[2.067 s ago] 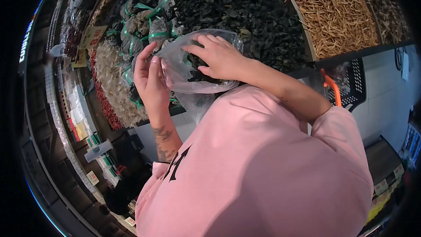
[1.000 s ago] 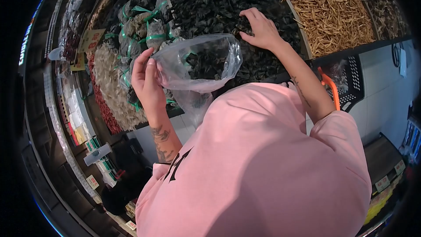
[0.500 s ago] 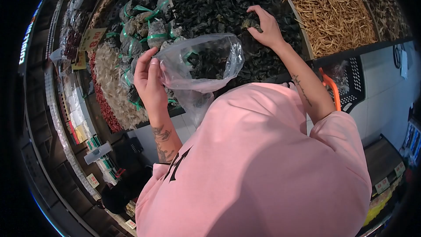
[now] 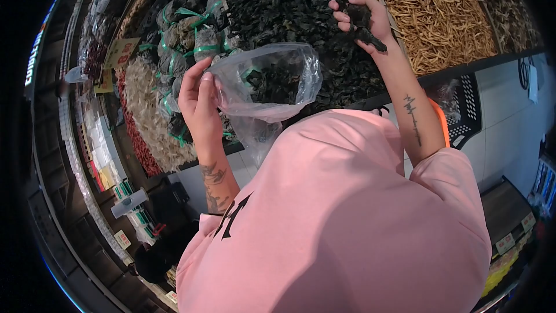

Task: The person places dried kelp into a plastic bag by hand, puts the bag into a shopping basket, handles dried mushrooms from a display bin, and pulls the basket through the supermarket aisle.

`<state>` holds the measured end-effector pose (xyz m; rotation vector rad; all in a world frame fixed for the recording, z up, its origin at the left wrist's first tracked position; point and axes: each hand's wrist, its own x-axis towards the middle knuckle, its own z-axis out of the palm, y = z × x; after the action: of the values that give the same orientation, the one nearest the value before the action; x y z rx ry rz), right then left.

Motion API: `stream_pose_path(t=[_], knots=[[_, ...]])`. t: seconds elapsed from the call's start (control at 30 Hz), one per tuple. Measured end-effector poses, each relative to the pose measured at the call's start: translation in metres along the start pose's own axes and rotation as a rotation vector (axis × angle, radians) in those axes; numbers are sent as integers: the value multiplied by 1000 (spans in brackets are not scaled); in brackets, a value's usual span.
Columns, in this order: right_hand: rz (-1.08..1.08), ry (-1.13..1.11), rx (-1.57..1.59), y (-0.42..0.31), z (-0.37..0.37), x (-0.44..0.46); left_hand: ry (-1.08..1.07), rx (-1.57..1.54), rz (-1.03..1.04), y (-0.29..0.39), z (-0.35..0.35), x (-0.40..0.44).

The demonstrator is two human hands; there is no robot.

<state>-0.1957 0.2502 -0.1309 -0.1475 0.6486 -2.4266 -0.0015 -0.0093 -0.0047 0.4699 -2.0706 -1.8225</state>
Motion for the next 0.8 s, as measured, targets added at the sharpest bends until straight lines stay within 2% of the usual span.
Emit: stream_pose_path(t=[0.07, 0.2, 0.27, 0.33, 0.43, 0.47, 0.53, 0.57, 0.63, 0.8], knots=[[64, -231, 113, 7, 23, -3, -8, -32, -1, -1, 0, 0], [188, -409, 202, 41, 79, -6, -8, -37, -10, -1, 1, -1], [210, -446, -46, 60, 99, -4, -2, -44, -11, 0, 2, -1], [206, -403, -455, 90, 109, 1, 9, -63, -8, 4, 2, -3], [-83, -679, -1059, 130, 102, 7, 61, -80, 20, 6, -1, -1], [54, -671, -1264, 137, 100, 4, 96, -80, 41, 6, -2, -1], [171, -575, -1474, 143, 112, -2, 63, -130, 25, 9, -6, -8], [172, -573, -1477, 145, 114, 0, 26, -182, 16, 10, -7, -10], [9, -630, -1534, 149, 117, 2, 62, -170, 32, 14, -8, -13], [132, -636, -1467, 111, 144, 10, 173, -188, 97, 24, -48, -17]])
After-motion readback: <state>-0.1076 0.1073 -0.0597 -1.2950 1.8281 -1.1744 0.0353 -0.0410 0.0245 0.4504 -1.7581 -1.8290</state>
